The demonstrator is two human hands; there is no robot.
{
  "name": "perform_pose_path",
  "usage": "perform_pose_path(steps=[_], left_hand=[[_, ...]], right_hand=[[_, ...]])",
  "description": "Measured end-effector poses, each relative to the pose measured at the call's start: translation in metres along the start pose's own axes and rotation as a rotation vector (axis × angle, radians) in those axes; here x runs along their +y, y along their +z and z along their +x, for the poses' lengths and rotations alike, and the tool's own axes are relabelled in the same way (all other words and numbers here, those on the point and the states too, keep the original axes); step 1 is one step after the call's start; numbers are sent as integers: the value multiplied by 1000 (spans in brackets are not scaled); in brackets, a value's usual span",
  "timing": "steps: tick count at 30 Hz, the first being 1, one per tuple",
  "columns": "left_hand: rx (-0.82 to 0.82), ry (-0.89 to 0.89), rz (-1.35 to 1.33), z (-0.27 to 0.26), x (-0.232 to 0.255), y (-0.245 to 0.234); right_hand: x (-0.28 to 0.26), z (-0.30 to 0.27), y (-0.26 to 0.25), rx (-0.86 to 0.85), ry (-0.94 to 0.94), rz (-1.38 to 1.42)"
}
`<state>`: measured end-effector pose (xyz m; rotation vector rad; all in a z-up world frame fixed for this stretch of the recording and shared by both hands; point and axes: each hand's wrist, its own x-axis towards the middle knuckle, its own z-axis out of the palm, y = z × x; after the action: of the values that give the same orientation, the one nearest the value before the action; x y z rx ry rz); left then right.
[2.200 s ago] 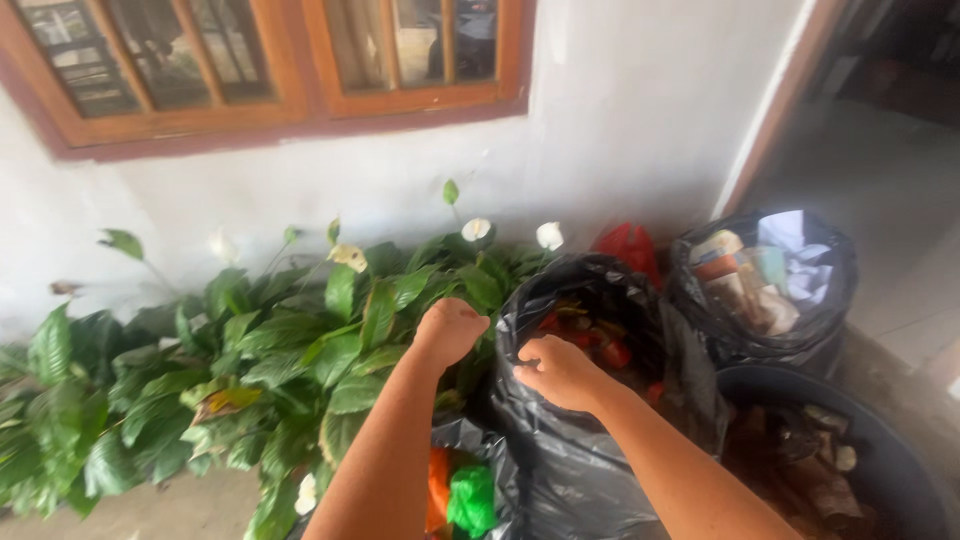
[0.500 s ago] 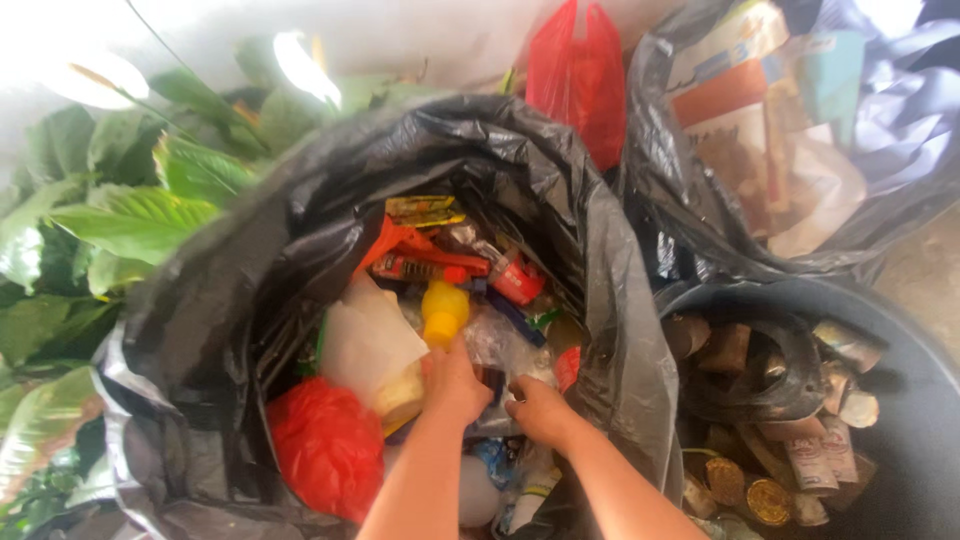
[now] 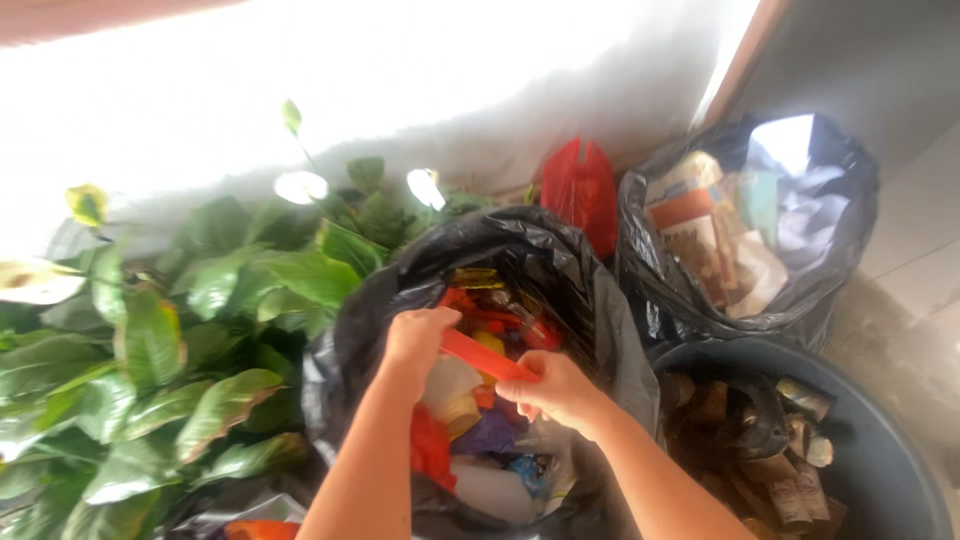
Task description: The person sorts recyclable materials from a black trash bag into a bucket. They pick up metal cans and plastic bags one by one, placing them into the bucket or a separate pile. The task continues with repeated handling of cans and plastic bags.
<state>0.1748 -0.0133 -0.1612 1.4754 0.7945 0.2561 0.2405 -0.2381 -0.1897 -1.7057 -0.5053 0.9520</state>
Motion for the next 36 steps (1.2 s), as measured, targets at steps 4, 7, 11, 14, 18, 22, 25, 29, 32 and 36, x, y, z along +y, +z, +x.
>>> perform_pose_path(steps=[4, 7, 11, 14, 18, 22, 25, 29, 32, 36], left_hand=[[-79, -202, -234, -51, 33, -67], [-145, -225, -102, -83, 30, -123], [-30, -127, 460, -106, -9, -214], [-9, -79, 568, -112, -40, -272], [12, -96, 578, -109, -82, -325], [-102, 346, 994, -80, -121, -346], [4, 641, 1115, -75, -125, -335], [-75, 495, 1041, -89, -85, -277], [-128, 199, 837, -101, -54, -221], [-219, 80, 715, -75, -50, -133]], right_hand=[[-64, -39, 47, 45, 28, -2], [-83, -56, 90, 19, 74, -5], [-57, -48, 168, -45, 51, -250], [-26, -36, 236, -193, 24, -504], [-13, -37, 328, -313, 3, -617], [-24, -39, 368, -59, -469, -645], [-38, -33, 344, 101, -418, -639], [-50, -32, 263, 288, -433, -541], [-51, -39, 191, 463, -226, -389], [-30, -47, 102, 646, -71, -359]])
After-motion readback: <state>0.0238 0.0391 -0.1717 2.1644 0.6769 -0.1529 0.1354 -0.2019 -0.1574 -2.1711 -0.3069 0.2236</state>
